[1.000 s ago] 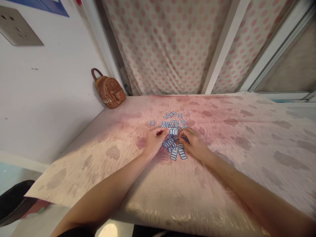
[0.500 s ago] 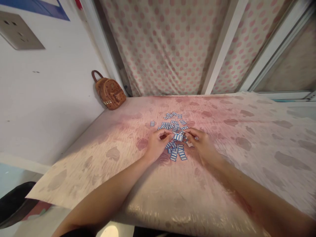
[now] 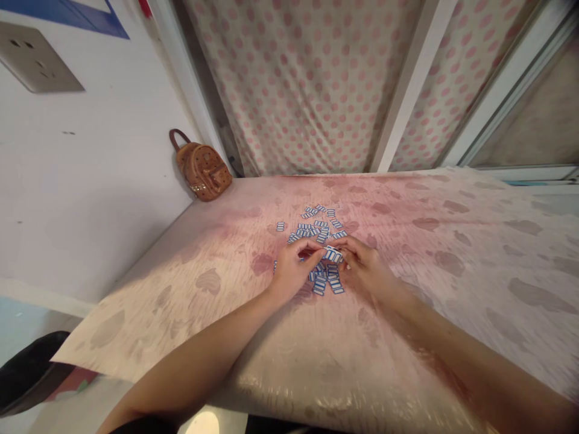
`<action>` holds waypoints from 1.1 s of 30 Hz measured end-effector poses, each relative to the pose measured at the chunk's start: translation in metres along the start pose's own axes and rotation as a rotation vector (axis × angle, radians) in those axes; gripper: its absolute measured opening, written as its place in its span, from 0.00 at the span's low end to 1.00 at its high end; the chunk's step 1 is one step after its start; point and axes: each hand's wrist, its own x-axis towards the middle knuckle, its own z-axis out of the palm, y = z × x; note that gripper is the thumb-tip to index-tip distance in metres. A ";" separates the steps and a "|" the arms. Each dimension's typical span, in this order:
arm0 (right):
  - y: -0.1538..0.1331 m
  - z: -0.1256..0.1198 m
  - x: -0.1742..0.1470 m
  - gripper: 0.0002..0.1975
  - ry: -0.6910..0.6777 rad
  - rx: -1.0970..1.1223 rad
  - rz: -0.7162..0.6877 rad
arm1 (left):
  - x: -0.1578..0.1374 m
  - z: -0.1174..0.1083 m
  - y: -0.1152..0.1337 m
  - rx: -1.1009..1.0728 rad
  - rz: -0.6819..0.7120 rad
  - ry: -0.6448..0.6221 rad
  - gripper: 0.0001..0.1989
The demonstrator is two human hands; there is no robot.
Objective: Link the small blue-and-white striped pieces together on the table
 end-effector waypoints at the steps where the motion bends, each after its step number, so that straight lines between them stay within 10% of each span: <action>1: -0.001 0.001 0.000 0.12 0.006 0.026 0.005 | 0.000 0.000 0.000 -0.002 0.001 0.005 0.06; 33: -0.006 0.003 0.000 0.13 0.058 0.164 0.089 | 0.000 0.003 -0.011 -0.221 -0.150 0.005 0.10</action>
